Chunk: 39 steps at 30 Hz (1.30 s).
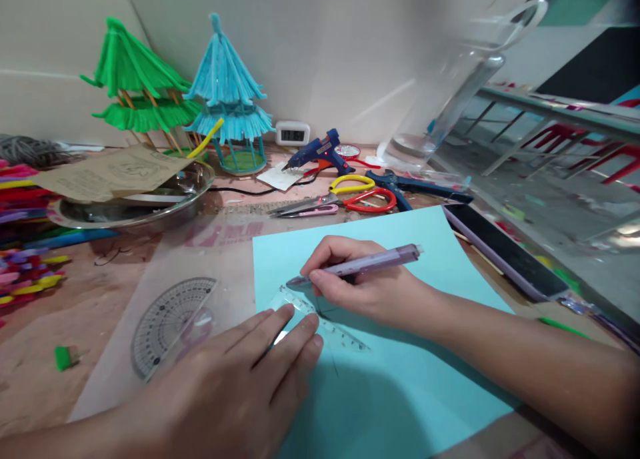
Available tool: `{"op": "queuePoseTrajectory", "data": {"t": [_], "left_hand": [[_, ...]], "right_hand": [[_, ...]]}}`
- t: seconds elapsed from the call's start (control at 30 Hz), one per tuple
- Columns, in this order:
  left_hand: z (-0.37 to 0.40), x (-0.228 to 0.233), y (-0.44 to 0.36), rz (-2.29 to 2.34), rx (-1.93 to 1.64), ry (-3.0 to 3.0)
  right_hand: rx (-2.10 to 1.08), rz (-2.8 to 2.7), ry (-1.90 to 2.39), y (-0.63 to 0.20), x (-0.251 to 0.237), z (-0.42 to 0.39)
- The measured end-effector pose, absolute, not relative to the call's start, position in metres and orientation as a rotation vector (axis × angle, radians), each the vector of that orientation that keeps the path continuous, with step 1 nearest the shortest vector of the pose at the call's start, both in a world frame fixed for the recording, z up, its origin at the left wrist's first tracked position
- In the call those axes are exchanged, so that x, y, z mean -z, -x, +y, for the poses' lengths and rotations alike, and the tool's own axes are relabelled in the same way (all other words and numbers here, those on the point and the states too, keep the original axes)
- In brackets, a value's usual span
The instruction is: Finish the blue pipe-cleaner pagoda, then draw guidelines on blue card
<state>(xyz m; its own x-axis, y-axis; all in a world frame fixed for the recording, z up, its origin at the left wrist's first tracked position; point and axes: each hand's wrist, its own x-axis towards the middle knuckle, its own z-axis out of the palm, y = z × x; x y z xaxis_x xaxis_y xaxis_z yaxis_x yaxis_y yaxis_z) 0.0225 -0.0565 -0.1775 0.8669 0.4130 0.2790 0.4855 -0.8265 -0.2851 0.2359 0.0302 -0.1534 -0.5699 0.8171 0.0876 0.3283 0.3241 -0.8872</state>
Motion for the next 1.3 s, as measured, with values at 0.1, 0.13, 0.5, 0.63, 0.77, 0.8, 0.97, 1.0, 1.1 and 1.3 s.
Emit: {"op": "queuePoseTrajectory", "data": {"t": [0.1,0.13,0.5,0.63,0.77,0.8,0.97,1.0,1.1,1.3], "left_hand": [[-0.0570,0.1763,-0.0228,-0.723,0.303,2.717],[-0.0574,0.1762,-0.0226,-0.732,0.308,2.728],[-0.0559,0.1704,-0.0279,-0.804,0.331,2.723],[-0.0590,0.1699,-0.0276,-0.848,0.313,2.708],[-0.0606,0.1711,-0.0253,-0.789,0.313,2.676],[-0.0603,0.1714,-0.0247,-0.785,0.309,2.673],[-0.0593,0.1718,-0.0243,-0.786,0.323,2.667],[-0.0595,0.1715,-0.0247,-0.789,0.317,2.679],[-0.0604,0.1707,-0.0261,-0.828,0.286,2.704],[-0.0619,0.1714,-0.0267,-0.825,0.306,2.683]], "right_hand": [[-1.192,-2.070,0.996,-0.2357,0.1536,0.0295],[-1.196,-2.070,0.995,-0.2357,0.1537,0.0292],[-1.273,-2.066,1.039,-0.2356,0.1531,0.0300],[-1.273,-2.063,1.043,-0.2358,0.1536,0.0301],[-1.281,-2.052,1.031,-0.2355,0.1539,0.0302],[-1.286,-2.049,1.034,-0.2355,0.1539,0.0301],[-1.270,-2.054,1.045,-0.2358,0.1538,0.0297],[-1.267,-2.055,1.046,-0.2359,0.1538,0.0298],[-1.268,-2.057,1.041,-0.2359,0.1538,0.0304],[-1.301,-2.045,1.047,-0.2357,0.1534,0.0297]]}}
